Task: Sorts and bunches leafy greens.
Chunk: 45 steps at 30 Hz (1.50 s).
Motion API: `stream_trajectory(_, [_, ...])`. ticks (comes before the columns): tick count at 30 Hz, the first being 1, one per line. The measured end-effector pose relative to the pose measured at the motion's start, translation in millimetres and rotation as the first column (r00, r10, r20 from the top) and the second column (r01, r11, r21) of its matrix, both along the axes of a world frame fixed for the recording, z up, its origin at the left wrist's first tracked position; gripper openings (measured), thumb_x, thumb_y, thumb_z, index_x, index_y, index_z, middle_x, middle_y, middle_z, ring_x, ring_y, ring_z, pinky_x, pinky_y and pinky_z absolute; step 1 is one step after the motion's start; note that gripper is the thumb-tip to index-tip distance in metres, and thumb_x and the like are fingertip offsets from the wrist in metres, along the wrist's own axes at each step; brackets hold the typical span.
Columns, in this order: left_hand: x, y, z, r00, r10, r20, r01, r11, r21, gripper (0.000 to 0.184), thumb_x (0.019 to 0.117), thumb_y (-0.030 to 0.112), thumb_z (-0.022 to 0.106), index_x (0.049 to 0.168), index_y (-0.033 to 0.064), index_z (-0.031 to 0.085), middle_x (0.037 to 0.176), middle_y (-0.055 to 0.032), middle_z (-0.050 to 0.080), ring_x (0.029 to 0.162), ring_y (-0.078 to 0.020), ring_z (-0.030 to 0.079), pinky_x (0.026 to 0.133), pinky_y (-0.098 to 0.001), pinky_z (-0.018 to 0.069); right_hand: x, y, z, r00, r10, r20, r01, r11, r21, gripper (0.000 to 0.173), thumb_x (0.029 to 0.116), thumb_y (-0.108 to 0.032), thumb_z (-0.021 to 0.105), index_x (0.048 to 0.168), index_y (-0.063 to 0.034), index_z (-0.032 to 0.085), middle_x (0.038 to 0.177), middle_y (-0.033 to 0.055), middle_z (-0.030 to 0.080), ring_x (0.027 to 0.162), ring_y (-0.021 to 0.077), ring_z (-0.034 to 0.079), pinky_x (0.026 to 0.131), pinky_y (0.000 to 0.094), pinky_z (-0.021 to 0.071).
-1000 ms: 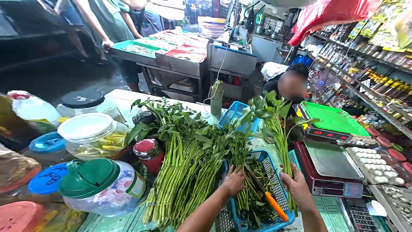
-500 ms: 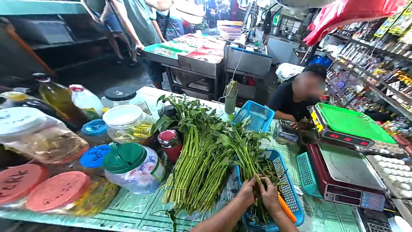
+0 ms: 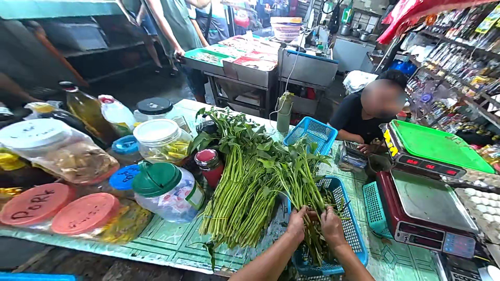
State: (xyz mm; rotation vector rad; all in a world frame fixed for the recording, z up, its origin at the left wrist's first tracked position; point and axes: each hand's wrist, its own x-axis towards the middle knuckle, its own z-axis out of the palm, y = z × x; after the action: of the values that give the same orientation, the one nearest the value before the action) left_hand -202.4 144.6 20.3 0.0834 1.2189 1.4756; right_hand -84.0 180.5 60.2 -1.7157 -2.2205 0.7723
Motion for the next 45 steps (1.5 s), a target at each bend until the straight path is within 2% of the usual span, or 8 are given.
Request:
stream_trajectory(4, [-14, 3, 12, 0.979, 0.191, 0.066, -0.199, 0.968, 0.155, 0.028, 0.1122, 0.029, 0.04, 0.113, 0.0054, 0.055, 0.057, 0.0012, 0.042, 0.042, -0.011, 0.043, 0.042, -0.0272, 0.0454, 26, 15, 6, 0.894, -0.076, -0.441, 0.112, 0.992, 0.055, 0.039, 0.1092, -0.023, 0.04, 0.134, 0.0029, 0.056, 0.087, 0.0152, 0.066, 0.074, 0.025, 0.064, 0.072, 0.0449, 0.0553])
stream_trajectory(9, [-16, 5, 31, 0.967, 0.156, 0.202, -0.207, 0.941, 0.266, 0.037, 0.112, 0.034, 0.039, 0.117, 0.005, 0.062, 0.057, 0.0026, 0.043, 0.043, -0.0094, 0.043, 0.044, -0.0258, 0.0449, 38, 6, 36, 0.734, 0.001, -0.68, 0.1, 0.989, 0.11, 0.032, 0.1041, -0.026, 0.055, 0.122, -0.001, 0.06, 0.081, 0.0052, 0.063, 0.055, 0.011, 0.056, 0.051, 0.0298, 0.0523])
stream_trajectory(15, [-6, 4, 35, 0.97, -0.012, 0.241, -0.067, 0.947, 0.314, 0.06, 0.1104, 0.053, 0.019, 0.131, 0.0116, 0.058, 0.088, -0.007, 0.067, 0.068, -0.0155, 0.065, 0.06, -0.0286, 0.0558, 33, -18, 22, 0.855, 0.199, -0.479, -0.026, 0.939, 0.344, 0.029, 0.1018, -0.022, 0.056, 0.118, 0.0009, 0.065, 0.092, 0.0086, 0.07, 0.077, 0.0126, 0.067, 0.073, 0.0316, 0.0594])
stream_trajectory(20, [-5, 2, 25, 0.948, 0.008, 0.318, -0.1, 0.956, 0.275, 0.071, 0.1061, 0.063, 0.014, 0.141, 0.0111, 0.048, 0.108, -0.0143, 0.072, 0.096, -0.0274, 0.072, 0.083, -0.0443, 0.0596, 26, -32, -15, 0.951, 0.195, -0.24, -0.177, 0.979, 0.098, 0.03, 0.103, -0.023, 0.057, 0.117, 0.0005, 0.069, 0.113, 0.0172, 0.069, 0.105, 0.0274, 0.069, 0.097, 0.0437, 0.0555])
stream_trajectory(25, [-11, -2, 6, 0.954, 0.095, 0.284, -0.126, 0.988, 0.092, 0.026, 0.1073, 0.027, 0.052, 0.118, 0.0049, 0.06, 0.072, -0.0056, 0.06, 0.063, -0.0195, 0.064, 0.065, -0.0398, 0.0594, 23, -44, -34, 0.948, 0.302, -0.098, -0.301, 0.953, 0.025, 0.033, 0.1043, -0.025, 0.054, 0.125, -0.0035, 0.068, 0.125, 0.016, 0.068, 0.117, 0.0282, 0.067, 0.101, 0.0455, 0.0542])
stream_trajectory(31, [-54, -15, 53, 0.994, 0.096, -0.058, -0.06, 0.893, 0.446, 0.015, 0.1018, 0.006, 0.054, 0.115, 0.0032, 0.061, 0.055, 0.0021, 0.048, 0.045, -0.0104, 0.05, 0.048, -0.0294, 0.0511, 14, -6, -42, 0.932, 0.205, -0.299, -0.212, 0.977, 0.009, 0.037, 0.1041, -0.032, 0.055, 0.12, -0.0022, 0.071, 0.118, 0.0166, 0.069, 0.111, 0.0277, 0.068, 0.101, 0.0458, 0.0543])
stream_trajectory(38, [-116, -34, 92, 0.96, 0.226, -0.163, -0.113, 0.85, 0.514, 0.023, 0.0956, -0.002, 0.057, 0.118, -0.0021, 0.062, 0.067, -0.0027, 0.059, 0.051, -0.0106, 0.056, 0.051, -0.0257, 0.0527, -34, 50, -49, 0.969, 0.061, 0.238, -0.034, 0.993, -0.114, 0.05, 0.098, -0.03, 0.064, 0.138, -0.0004, 0.059, 0.147, 0.0224, 0.052, 0.141, 0.036, 0.047, 0.114, 0.0504, 0.0426])
stream_trajectory(45, [-142, -54, 82, 0.955, 0.279, -0.103, -0.222, 0.898, 0.379, 0.022, 0.1096, 0.009, 0.043, 0.126, 0.0021, 0.056, 0.087, -0.012, 0.07, 0.065, -0.02, 0.069, 0.06, -0.0347, 0.0613, -44, 41, -36, 0.993, -0.104, -0.046, 0.095, 0.981, -0.168, 0.045, 0.1078, -0.031, 0.047, 0.144, -0.0051, 0.047, 0.118, 0.0214, 0.069, 0.11, 0.0373, 0.069, 0.095, 0.056, 0.0542])
